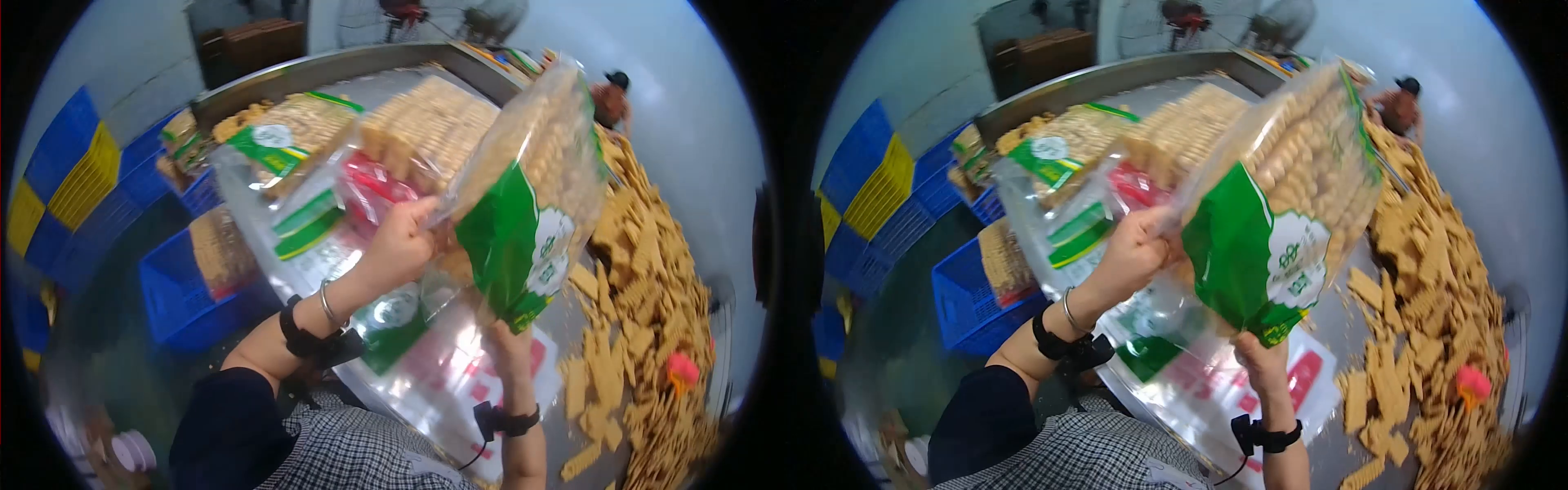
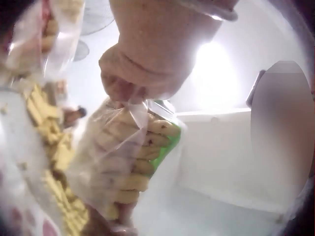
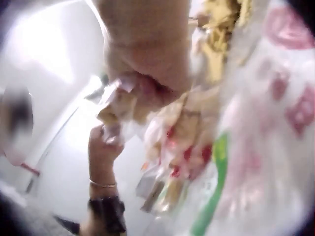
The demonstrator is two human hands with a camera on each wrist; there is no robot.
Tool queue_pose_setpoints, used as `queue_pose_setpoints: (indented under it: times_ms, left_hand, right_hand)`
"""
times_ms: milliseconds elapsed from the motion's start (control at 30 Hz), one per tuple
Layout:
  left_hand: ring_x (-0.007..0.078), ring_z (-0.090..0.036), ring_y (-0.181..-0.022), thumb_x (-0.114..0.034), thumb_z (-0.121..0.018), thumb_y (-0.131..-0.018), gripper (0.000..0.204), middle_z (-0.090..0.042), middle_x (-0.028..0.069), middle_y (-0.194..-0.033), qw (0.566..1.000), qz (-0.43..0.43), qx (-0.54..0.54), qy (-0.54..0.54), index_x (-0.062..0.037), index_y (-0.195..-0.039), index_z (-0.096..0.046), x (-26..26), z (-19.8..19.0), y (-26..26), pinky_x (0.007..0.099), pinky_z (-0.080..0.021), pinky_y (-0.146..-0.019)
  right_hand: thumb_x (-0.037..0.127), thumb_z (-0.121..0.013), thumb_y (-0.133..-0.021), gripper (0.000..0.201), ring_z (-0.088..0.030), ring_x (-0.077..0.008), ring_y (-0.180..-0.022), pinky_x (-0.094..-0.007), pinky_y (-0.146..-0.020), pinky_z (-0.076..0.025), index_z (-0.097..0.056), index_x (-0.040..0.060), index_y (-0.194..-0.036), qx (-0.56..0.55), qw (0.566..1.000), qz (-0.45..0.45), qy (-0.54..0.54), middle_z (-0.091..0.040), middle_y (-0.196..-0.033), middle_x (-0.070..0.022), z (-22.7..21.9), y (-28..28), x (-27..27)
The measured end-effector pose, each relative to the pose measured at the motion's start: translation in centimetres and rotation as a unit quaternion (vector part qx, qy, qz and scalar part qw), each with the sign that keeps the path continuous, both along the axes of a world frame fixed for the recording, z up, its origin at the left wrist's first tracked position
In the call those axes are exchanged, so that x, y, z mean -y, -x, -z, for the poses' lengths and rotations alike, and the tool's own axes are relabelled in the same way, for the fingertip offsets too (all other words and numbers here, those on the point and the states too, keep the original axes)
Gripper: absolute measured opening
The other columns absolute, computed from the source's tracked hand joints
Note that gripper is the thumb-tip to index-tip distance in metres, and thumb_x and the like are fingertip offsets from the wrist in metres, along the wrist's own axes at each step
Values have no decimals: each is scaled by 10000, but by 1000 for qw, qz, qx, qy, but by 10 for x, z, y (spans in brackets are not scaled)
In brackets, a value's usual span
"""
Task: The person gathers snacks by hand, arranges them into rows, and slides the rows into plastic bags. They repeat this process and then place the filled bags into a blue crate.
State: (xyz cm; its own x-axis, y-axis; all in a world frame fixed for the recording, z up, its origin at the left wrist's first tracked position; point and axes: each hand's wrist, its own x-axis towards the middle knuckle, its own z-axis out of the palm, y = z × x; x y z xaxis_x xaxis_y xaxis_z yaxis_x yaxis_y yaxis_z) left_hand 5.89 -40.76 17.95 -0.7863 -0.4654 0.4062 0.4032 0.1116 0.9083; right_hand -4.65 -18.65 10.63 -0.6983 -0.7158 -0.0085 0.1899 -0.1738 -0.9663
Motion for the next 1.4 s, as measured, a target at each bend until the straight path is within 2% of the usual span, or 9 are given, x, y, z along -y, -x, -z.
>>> queue_pose_setpoints:
  times_ms: [400, 600, 633, 667, 867, 1000, 1067, 1167, 1400]
  left_hand:
    - [97, -557, -600, -83, -533, -840, 165, -608, 9, -748, 937, -283, -80, -187, -36, -927, -665, 279, -17, -99, 221, -422, -507]
    - [242, -680, -837, -274, -579, -897, 361, -691, 150, -947, 930, -293, 103, -198, 20, -1100, -632, 431, 95, -119, 353, -538, -701]
    - [308, -669, -885, -276, -593, -878, 373, -680, 195, -983, 879, -343, 322, 77, 17, -1105, -627, 452, 129, -123, 397, -532, -736]
    - [373, -658, -934, -279, -606, -859, 386, -669, 239, -1018, 716, -349, 496, 345, 13, -1111, -621, 470, 155, -128, 440, -525, -771]
    - [425, -616, -1003, -209, -603, -829, 369, -628, 264, -1095, 659, -339, 597, 306, -24, -1149, -603, 458, 127, -138, 475, -501, -850]
    - [376, -479, -1257, -142, -646, -776, 540, -511, 228, -1344, 712, -493, 283, 414, -66, -1300, -541, 415, 64, -138, 414, -400, -1042]
    - [344, -358, -1364, -281, -746, -722, 750, -384, 166, -1468, 777, -358, 223, 467, -133, -1400, -460, 372, 31, -115, 453, -295, -1124]
    - [340, -315, -1392, -390, -831, -592, 930, -352, 134, -1497, 680, -225, 301, 630, -166, -1411, -452, 319, 29, -83, 521, -248, -1135]
    - [350, -346, -1369, -264, -833, -544, 976, -393, 129, -1467, 707, -218, 303, 601, -194, -1429, -428, 330, 101, -69, 482, -286, -1127]
  right_hand:
    - [142, -700, -869, 243, -483, -32, -626, -195, -520, -357, -656, 37, -1084, -121, 969, -214, 31, -619, -831, 53, -90, -53, 324]
    - [111, -640, -879, 234, -566, -102, -627, -295, -541, -461, -640, -6, -1083, -140, 963, -211, 93, -672, -809, -20, 42, -80, 443]
    - [109, -630, -874, 252, -577, -119, -612, -317, -552, -476, -625, -21, -1091, -139, 964, -228, -8, -669, -770, -41, 72, -81, 445]
    - [114, -620, -857, 284, -592, -143, -573, -320, -542, -484, -604, -41, -1095, -125, 938, -268, -182, -645, -680, -77, 61, -83, 430]
    - [134, -589, -890, 449, -592, -156, -557, -323, -559, -470, -505, -16, -1305, -207, 834, -470, -202, -630, -631, -68, 75, -69, 350]
    - [165, -586, -907, 391, -587, -140, -628, -310, -592, -464, -549, 60, -1282, -188, 809, -523, -189, -640, -702, -67, 56, -35, 269]
    - [223, -615, -921, 431, -586, -150, -672, -306, -636, -471, -525, 66, -1313, -212, 774, -562, -201, -648, -766, -65, 39, -17, 227]
    - [239, -622, -927, 504, -588, -167, -699, -305, -657, -476, -466, 85, -1381, -206, 745, -577, -264, -631, -790, -56, 19, -5, 157]
    - [171, -620, -888, 581, -644, -199, -893, -297, -827, -505, -418, 132, -1431, -76, 713, -560, -415, -660, -1079, -59, 5, -52, -16]
